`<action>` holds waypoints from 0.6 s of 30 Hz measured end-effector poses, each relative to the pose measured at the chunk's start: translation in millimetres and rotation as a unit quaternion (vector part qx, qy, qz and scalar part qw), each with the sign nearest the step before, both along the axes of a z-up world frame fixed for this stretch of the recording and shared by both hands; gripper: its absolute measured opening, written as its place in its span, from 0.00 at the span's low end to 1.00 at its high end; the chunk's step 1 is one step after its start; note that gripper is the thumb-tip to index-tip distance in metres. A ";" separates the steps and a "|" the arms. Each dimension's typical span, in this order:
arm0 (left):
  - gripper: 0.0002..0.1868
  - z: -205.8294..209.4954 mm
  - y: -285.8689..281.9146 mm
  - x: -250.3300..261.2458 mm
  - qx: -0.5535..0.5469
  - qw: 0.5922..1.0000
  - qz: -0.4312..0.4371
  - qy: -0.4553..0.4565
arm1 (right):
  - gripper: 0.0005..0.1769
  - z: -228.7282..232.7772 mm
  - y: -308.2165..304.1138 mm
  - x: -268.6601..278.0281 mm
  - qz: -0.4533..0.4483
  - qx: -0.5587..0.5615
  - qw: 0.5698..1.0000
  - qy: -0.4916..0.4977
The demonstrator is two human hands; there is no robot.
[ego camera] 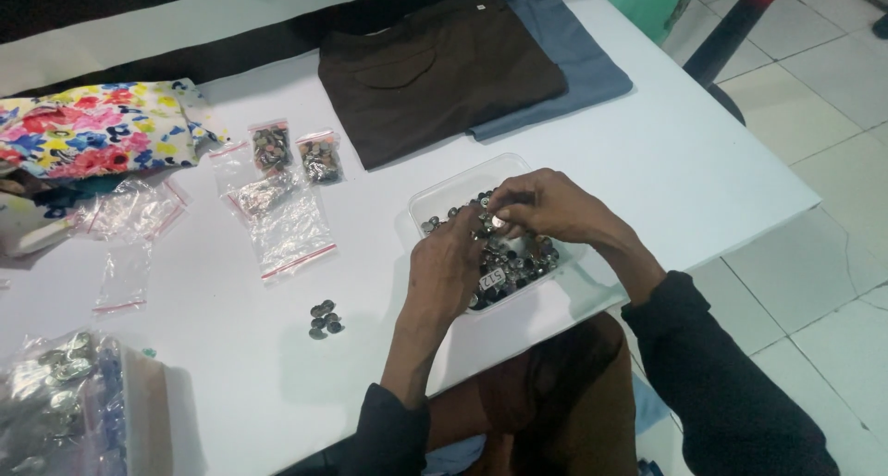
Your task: The person sorts small metal buttons from a plastic container into clear zip-lock bags on a white table. They pick buttons by hand, place them into bags, and occasionally return buttons to the container.
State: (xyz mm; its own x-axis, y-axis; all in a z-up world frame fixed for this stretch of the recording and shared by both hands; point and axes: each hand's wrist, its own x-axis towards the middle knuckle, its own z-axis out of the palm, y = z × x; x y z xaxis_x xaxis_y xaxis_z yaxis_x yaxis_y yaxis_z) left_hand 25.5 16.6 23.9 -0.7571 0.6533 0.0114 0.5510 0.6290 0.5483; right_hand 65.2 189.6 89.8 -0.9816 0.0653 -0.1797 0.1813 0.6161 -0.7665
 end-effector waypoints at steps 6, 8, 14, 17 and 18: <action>0.11 13.4 1.1 4.0 0.027 1.000 0.008 0.004 | 0.20 -11.2 6.5 -2.4 0.032 -0.009 0.999 0.030; 0.12 15.7 -0.2 6.7 0.028 1.000 0.010 0.009 | 0.22 -6.8 0.9 -0.1 0.042 -0.012 0.999 0.010; 0.10 -12.8 5.1 -0.4 0.057 0.998 0.018 0.010 | 0.26 0.8 -0.4 2.3 0.033 -0.001 0.999 -0.040; 0.08 -21.1 7.5 -3.7 0.063 0.998 0.018 0.024 | 0.22 -22.9 20.6 -9.0 -0.001 0.072 0.997 -0.013; 0.08 -23.9 8.4 -4.2 0.060 0.998 0.014 0.035 | 0.19 -36.7 31.7 -14.0 -0.018 0.133 0.991 0.011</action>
